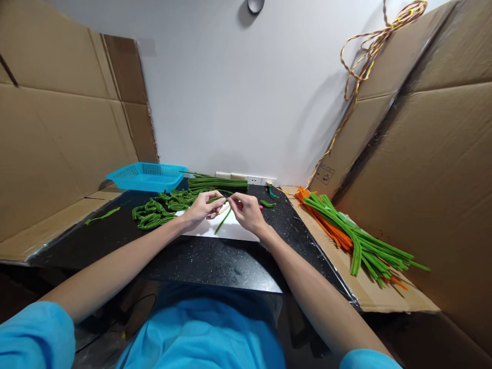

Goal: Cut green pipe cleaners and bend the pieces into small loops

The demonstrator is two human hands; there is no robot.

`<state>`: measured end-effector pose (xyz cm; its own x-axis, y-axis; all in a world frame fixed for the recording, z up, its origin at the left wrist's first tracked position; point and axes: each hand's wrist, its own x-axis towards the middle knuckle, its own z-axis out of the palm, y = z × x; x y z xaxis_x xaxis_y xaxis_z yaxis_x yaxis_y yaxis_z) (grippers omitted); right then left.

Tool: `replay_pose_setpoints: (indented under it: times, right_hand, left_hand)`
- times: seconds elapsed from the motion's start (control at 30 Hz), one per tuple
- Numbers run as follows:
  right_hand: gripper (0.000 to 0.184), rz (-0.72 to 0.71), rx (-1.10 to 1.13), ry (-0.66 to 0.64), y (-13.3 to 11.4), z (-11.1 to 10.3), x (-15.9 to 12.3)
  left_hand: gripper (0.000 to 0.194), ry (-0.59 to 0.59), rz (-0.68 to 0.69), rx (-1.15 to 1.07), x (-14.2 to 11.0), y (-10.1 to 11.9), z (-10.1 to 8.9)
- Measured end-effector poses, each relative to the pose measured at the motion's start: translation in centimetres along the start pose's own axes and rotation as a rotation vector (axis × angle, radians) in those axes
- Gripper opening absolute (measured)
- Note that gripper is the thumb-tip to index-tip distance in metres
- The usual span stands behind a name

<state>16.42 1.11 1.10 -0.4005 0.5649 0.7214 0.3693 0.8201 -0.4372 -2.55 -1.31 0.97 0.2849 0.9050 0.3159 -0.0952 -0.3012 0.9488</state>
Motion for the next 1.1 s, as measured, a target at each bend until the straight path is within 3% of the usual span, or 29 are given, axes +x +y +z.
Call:
replay_pose_setpoints:
  times: [0.13, 0.27, 0.37, 0.5, 0.63, 0.87, 1.0, 1.1]
  right_hand:
    - [0.035, 0.266, 0.349, 0.001, -1.0, 0.5, 0.4]
    - [0.033, 0.587, 0.846, -0.104, -1.0, 0.7, 0.8]
    - [0.031, 0.671, 0.977, -0.141, -0.5, 0.5, 1.0]
    - [0.033, 0.559, 0.862, -0.046, 0.0, 0.3, 1.0]
    - [0.034, 0.344, 0.520, 0.009, -0.3, 0.0, 0.7]
    - [0.030, 0.115, 0.201, -0.056, -0.5, -0.1, 0.0]
    - [0.029, 0.146, 0.234, -0.062, -0.3, 0.0, 0.0]
    - [0.036, 0.214, 0.294, -0.037, -0.7, 0.1, 0.2]
  left_hand:
    - [0.032, 0.029, 0.095, 0.108, -0.1, 0.5, -0.1]
    - [0.028, 0.069, 0.197, 0.240, 0.0, 0.5, -0.2]
    - [0.032, 0.091, 0.220, 0.236, 0.3, 0.0, -0.1]
    - [0.044, 0.115, 0.030, -0.018, 0.8, -0.7, -0.2]
    - [0.043, 0.110, -0.137, -0.215, 0.7, -0.7, -0.3]
    - [0.038, -0.017, -0.076, -0.139, 0.0, -0.1, -0.1]
    - [0.038, -0.085, -0.085, -0.123, 0.2, 0.2, -0.3]
    - [0.039, -0.053, -0.034, -0.092, 0.2, 0.5, -0.1]
